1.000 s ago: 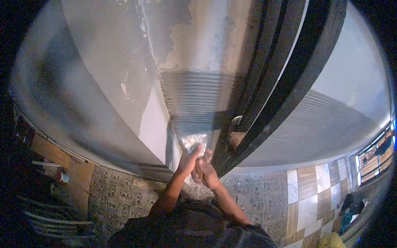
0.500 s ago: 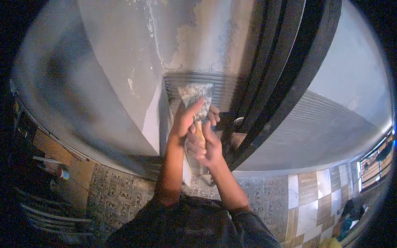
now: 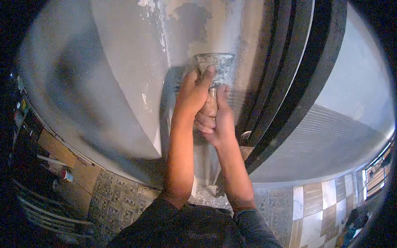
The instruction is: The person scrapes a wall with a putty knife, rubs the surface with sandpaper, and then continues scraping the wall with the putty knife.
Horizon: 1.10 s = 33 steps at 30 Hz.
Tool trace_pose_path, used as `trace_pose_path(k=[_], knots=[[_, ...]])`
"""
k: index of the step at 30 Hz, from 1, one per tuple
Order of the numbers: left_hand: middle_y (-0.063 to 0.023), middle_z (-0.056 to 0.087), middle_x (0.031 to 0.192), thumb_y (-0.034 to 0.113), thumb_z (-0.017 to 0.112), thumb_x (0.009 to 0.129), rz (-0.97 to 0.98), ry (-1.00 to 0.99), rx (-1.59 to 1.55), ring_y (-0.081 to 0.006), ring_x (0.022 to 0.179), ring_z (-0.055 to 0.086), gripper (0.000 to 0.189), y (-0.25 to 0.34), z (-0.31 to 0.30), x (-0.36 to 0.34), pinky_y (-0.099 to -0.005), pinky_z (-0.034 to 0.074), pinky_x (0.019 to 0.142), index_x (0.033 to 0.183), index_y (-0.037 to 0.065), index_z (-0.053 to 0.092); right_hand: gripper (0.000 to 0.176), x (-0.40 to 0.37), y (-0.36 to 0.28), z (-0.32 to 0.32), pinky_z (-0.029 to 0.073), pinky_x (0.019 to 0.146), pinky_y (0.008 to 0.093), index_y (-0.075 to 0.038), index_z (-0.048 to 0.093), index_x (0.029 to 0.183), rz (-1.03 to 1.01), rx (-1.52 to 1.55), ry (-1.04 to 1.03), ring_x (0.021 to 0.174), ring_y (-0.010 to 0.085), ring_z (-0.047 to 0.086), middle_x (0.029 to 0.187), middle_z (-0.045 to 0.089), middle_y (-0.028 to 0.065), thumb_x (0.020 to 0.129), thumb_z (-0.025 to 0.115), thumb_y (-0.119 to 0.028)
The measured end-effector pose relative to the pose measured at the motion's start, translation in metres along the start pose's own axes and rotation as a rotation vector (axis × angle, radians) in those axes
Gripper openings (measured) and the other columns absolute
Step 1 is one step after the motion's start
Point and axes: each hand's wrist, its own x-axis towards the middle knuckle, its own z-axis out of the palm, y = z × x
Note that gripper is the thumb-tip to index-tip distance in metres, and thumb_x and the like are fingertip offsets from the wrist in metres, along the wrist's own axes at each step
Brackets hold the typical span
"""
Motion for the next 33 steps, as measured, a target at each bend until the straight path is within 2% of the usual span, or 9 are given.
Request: trace_pose_path(k=[1,4,6,11,14,23,28,32,33], knots=[[-0.0285,0.058,0.081,0.042,0.044,0.089,0.158,0.123,0.095,-0.0396,0.074,0.058,0.053,-0.002,0.001,0.003,-0.0442,0.044,0.066,0.089,-0.010,0.053,0.043,0.003,-0.002,-0.003,0.014,0.027,0.0181,-0.015,0.047,0.083,0.006,-0.074,0.000,0.030,0.0030,0.019,0.048,0.028,-0.0079,0.091,0.032,-0.055],[-0.0346,0.054,0.089,0.035,0.040,0.091,0.119,0.170,0.145,-0.0493,0.093,0.050,0.050,0.014,-0.002,0.001,-0.0495,0.039,0.079,0.089,-0.013,0.052,0.042,0.009,0.001,0.003,0.014,0.029,0.0185,-0.016,0.048,0.081,-0.006,-0.242,0.064,0.031,0.0026,0.022,0.048,0.032,-0.0084,0.091,0.034,-0.055],[-0.0349,0.054,0.090,0.034,0.040,0.092,0.106,0.223,0.221,-0.0491,0.092,0.051,0.049,0.030,-0.005,0.009,-0.0498,0.040,0.078,0.088,-0.013,0.053,0.046,0.019,0.006,0.012,0.019,0.031,0.0192,-0.015,0.046,0.079,-0.104,-0.430,0.225,0.034,0.0045,0.028,0.053,0.039,-0.0059,0.090,0.031,-0.057],[-0.0315,0.057,0.080,0.042,0.033,0.093,0.074,0.174,0.367,-0.0488,0.085,0.053,0.058,0.021,-0.010,0.012,-0.0483,0.041,0.074,0.083,-0.009,0.059,0.044,0.017,0.018,0.006,0.020,0.032,0.0195,-0.016,0.048,0.084,-0.144,-0.407,0.183,0.036,0.0048,0.030,0.056,0.045,-0.0044,0.091,0.031,-0.056],[-0.0336,0.056,0.076,0.035,0.041,0.091,0.087,0.255,0.322,-0.0483,0.081,0.055,0.052,0.027,-0.006,0.009,-0.0519,0.042,0.073,0.074,-0.011,0.058,0.044,0.018,0.014,0.015,0.014,0.030,0.0195,-0.017,0.050,0.075,-0.115,-0.313,0.240,0.031,0.0039,0.022,0.046,0.033,-0.0085,0.091,0.034,-0.056],[-0.0304,0.057,0.077,0.033,0.047,0.089,0.213,0.364,0.252,-0.0459,0.078,0.056,0.045,0.007,-0.004,0.018,-0.0485,0.043,0.069,0.077,-0.010,0.058,0.045,0.020,0.026,0.017,0.015,0.029,0.0208,-0.018,0.044,0.066,-0.301,-0.463,0.275,0.030,0.0042,0.021,0.046,0.034,-0.0080,0.091,0.035,-0.053],[-0.0290,0.058,0.077,0.035,0.046,0.090,0.129,0.232,0.217,-0.0459,0.076,0.055,0.045,0.020,-0.014,0.010,-0.0479,0.042,0.067,0.081,-0.007,0.059,0.045,0.015,0.022,0.026,0.015,0.028,0.0196,-0.017,0.045,0.066,-0.183,-0.408,0.286,0.030,0.0038,0.022,0.045,0.032,-0.0084,0.091,0.035,-0.053],[-0.0293,0.057,0.076,0.036,0.046,0.090,0.214,0.381,0.287,-0.0463,0.075,0.055,0.046,0.001,0.005,0.008,-0.0492,0.041,0.067,0.079,-0.007,0.057,0.045,0.017,0.018,-0.005,0.014,0.028,0.0190,-0.016,0.047,0.069,-0.120,-0.325,0.281,0.030,0.0035,0.022,0.044,0.031,-0.0085,0.091,0.034,-0.054],[-0.0299,0.057,0.076,0.032,0.045,0.090,0.208,0.354,0.319,-0.0471,0.077,0.054,0.042,0.002,0.004,0.007,-0.0507,0.041,0.069,0.080,-0.008,0.055,0.046,0.016,0.016,-0.007,0.019,0.029,0.0191,-0.015,0.050,0.076,-0.102,-0.323,0.174,0.032,0.0044,0.029,0.049,0.040,-0.0060,0.091,0.033,-0.055]])
